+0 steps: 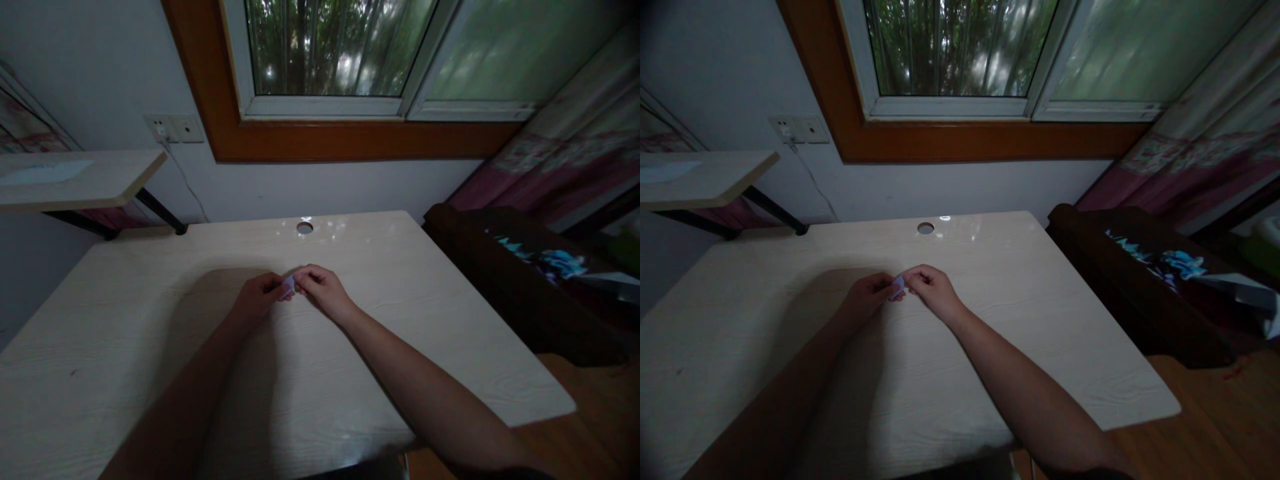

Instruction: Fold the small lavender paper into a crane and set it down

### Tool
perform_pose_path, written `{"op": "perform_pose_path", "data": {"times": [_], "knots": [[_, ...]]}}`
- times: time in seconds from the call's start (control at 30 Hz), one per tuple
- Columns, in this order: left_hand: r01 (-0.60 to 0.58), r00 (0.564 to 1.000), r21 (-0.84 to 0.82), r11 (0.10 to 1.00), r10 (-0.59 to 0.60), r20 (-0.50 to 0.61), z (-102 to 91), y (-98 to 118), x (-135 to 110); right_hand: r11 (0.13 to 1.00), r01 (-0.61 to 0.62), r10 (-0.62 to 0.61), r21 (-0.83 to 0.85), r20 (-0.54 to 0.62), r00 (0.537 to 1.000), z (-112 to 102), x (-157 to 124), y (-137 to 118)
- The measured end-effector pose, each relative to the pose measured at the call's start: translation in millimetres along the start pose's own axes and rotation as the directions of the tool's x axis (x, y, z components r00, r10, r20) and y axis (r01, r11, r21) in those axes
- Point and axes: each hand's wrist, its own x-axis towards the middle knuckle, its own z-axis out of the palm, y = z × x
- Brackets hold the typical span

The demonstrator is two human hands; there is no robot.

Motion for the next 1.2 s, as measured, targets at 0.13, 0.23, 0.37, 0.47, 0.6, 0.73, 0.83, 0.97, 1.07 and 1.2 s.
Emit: {"op": "perform_pose_path", "data": {"times": [0.13, 0.23, 0.37, 0.47, 0.6, 0.73, 0.83, 0.97, 1.07, 1.2], "knots": [[0.008, 1.0, -0.001, 1.0, -0.008, 0.02, 0.5, 1, -1, 0.997, 0.024, -0.023, -0.072, 0.008, 1.0, 0, -1, 1], [0.015, 0.999, 0.016, 1.0, -0.016, 0.038, -0.1, 2, -2, 0.994, 0.027, -0.027, -0.102, 0.005, 1.0, -1, -1, 3], [-0.015, 0.998, 0.063, 0.998, 0.011, 0.065, -0.7, 4, -3, 0.99, 0.039, -0.038, -0.139, 0.013, 0.999, -1, -2, 3], [-0.067, 0.997, 0.15, 0.986, 0.062, 0.042, -1.0, 6, -3, 0.984, 0.052, -0.051, -0.169, 0.01, 0.999, -1, -2, 2], [-0.117, 0.992, 0.249, 0.961, 0.123, -0.011, -1.6, 6, -1, 0.974, 0.063, -0.063, -0.216, 0.008, 0.998, -2, -1, 1], [-0.119, 0.992, 0.283, 0.952, 0.127, -0.01, -2.2, 3, -1, 0.969, 0.073, -0.07, -0.236, 0.021, 0.997, -3, -1, 4], [-0.109, 0.993, 0.284, 0.953, 0.12, -0.021, -2.6, 1, -1, 0.962, 0.09, -0.085, -0.258, 0.029, 0.996, -3, 0, 5], [-0.087, 0.994, 0.261, 0.961, 0.101, -0.041, -3.0, 3, -1, 0.963, 0.085, -0.076, -0.256, 0.046, 0.996, -2, 0, 4], [-0.08, 0.994, 0.252, 0.964, 0.095, -0.048, -3.3, 8, -2, 0.966, 0.064, -0.053, -0.249, 0.051, 0.997, -1, 0, 4], [-0.065, 0.994, 0.24, 0.969, 0.083, -0.066, -3.5, 12, -3, 0.97, 0.042, -0.03, -0.239, 0.054, 0.998, -2, 0, 4]]}}
